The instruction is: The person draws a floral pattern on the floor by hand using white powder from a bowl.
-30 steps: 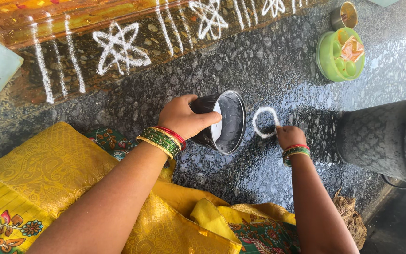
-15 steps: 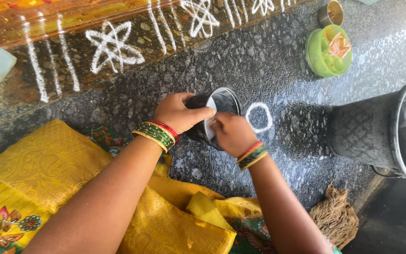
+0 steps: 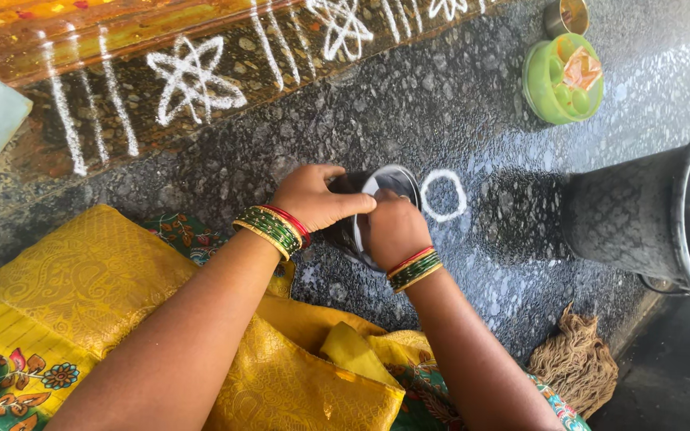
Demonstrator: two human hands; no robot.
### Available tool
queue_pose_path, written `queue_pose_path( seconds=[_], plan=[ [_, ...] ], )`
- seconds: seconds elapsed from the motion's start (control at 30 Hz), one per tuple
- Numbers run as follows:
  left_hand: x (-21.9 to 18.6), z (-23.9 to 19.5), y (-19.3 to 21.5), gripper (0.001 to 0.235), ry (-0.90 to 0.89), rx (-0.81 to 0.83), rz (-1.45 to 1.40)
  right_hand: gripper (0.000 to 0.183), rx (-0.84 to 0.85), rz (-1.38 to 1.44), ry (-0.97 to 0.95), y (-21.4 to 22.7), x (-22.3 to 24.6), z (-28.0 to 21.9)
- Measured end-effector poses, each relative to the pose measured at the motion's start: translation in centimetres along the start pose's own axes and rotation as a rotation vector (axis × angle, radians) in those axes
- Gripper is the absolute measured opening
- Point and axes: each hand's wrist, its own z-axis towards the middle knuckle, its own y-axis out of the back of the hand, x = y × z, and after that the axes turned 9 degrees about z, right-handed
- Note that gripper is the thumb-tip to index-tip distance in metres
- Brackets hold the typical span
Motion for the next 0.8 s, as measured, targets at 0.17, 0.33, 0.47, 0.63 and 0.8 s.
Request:
queue_pose_path(
  seconds=[0.17, 0.33, 0.47, 0.63, 0.8],
  plan=[
    [-0.1, -0.3, 0.2, 0.053, -0.020, -0.093, -0.051, 0.008, -0.291, 0.520, 0.090, 1.9, -2.1, -0.4],
    [0.1, -0.2, 0.6, 0.050, 0.055, -0.187, -0.080, 0.016, -0.173, 0.745, -0.423, 1.6, -11.4, -2.2],
    [-0.4, -0.3, 0.8, 0.052, 0.036, -0.234, -0.065, 0.023, -0.134, 0.656, -0.725, -0.4, -17.8, -3.7],
    [-0.3, -0.2, 0.8, 0.056, 0.093, -0.198, -0.019, 0.027, -0.156, 0.557, -0.585, -4.3, -19.9, -3.6],
    [0.5, 0.3, 0.4, 0.063, 0.068, -0.237, -0.016, 0.028, -0.099, 0.559, -0.689, -6.5, -19.4, -1.1]
  ],
)
